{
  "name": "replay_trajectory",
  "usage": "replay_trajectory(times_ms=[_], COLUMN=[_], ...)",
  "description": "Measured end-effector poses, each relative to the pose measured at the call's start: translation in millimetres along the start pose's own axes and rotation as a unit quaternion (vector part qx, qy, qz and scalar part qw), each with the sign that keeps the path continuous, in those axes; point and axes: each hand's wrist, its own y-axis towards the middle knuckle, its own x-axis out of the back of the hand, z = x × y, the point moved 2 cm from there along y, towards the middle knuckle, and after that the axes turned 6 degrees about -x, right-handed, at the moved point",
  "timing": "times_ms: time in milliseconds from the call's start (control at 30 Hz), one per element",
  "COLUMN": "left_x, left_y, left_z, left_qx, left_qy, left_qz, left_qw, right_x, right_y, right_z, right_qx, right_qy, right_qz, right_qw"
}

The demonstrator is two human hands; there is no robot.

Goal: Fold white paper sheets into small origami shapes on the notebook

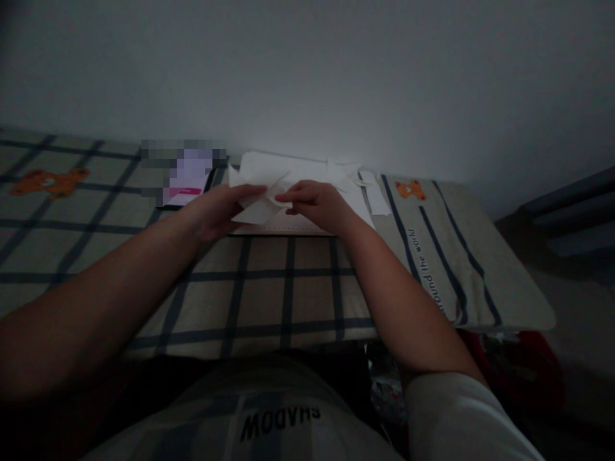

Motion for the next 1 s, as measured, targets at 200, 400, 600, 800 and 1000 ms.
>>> replay_trajectory(times_ms=[200,400,600,800,1000], left_x=[0.1,-4.2,-6.5,-7.7,-9.2], left_y=[0.7,-6.9,-9.9,-12.2,-11.5], left_z=[2.8,-4.0,-6.6,-7.5,-7.2], left_qx=[-0.015,-0.024,-0.060,-0.060,-0.047], left_qy=[0.009,0.012,0.010,0.021,0.027], left_qz=[0.027,-0.018,-0.038,-0.033,-0.018], left_qw=[0.999,0.999,0.997,0.997,0.998], right_x=[-0.9,-1.9,-8.8,-11.9,-10.9], right_y=[0.9,0.0,4.3,0.7,0.8], right_z=[2.6,2.2,-7.0,-7.8,-15.6], right_qx=[0.022,-0.012,-0.139,-0.133,-0.112], right_qy=[-0.048,0.018,0.155,0.096,0.091], right_qz=[0.006,-0.024,-0.068,-0.007,-0.009], right_qw=[0.999,0.999,0.976,0.986,0.990])
